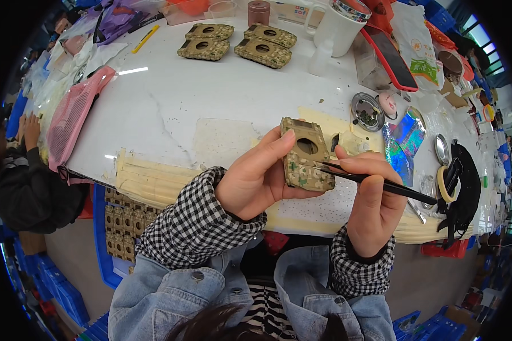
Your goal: Using a brush and tweezers to apply fine details to a camouflage-patterned miniature tank turret.
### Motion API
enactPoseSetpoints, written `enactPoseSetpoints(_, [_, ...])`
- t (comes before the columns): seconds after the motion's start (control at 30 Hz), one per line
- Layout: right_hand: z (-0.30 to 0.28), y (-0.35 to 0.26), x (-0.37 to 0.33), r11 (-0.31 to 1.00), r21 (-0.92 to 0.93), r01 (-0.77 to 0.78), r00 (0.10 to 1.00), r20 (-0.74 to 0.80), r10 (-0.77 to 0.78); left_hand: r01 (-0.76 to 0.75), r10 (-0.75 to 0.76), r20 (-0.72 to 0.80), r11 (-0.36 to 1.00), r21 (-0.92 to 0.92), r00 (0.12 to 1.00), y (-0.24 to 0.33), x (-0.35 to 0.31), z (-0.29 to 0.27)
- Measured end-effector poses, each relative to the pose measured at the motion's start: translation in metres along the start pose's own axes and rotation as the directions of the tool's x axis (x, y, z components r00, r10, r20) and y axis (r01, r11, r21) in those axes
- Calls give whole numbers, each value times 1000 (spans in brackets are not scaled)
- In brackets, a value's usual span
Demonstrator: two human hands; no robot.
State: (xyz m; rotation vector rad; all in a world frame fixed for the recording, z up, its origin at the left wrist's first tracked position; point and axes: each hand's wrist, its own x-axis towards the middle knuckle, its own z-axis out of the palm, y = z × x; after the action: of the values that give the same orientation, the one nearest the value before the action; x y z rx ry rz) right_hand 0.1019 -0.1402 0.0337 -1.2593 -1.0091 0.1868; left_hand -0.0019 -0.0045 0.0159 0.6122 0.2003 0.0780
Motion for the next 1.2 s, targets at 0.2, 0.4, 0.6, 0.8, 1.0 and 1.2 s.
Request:
enactPoseSetpoints(0.2, [-1, 0, 0, 998, -32, 53, 998, -33, -55, 7, -7, 5, 1000, -19, 1000, 1, 0, -1])
enactPoseSetpoints(0.4, [-11, -7, -5, 994, -99, 36, 993, -111, -47, 16, -15, 14, 999, -28, 1000, 1, 2, -2])
enactPoseSetpoints(0.6, [-39, -4, 2, 773, -620, 135, 977, -46, -208, 9, -8, 23, 1000, -19, 1000, 1, 1, -2])
enactPoseSetpoints(0.8, [-47, 7, 7, 462, -879, 117, 981, 30, -190, 2, -2, 14, 1000, -23, 1000, 0, 2, -3])
enactPoseSetpoints(1.0, [-50, 17, 10, 445, -884, 141, 980, 60, -191, 5, -4, 35, 1000, -27, 999, -1, 3, -4])
enactPoseSetpoints(1.2, [-48, 10, 9, 488, -868, 95, 982, 0, -191, 10, -10, 33, 1000, -24, 999, -1, 3, -4])
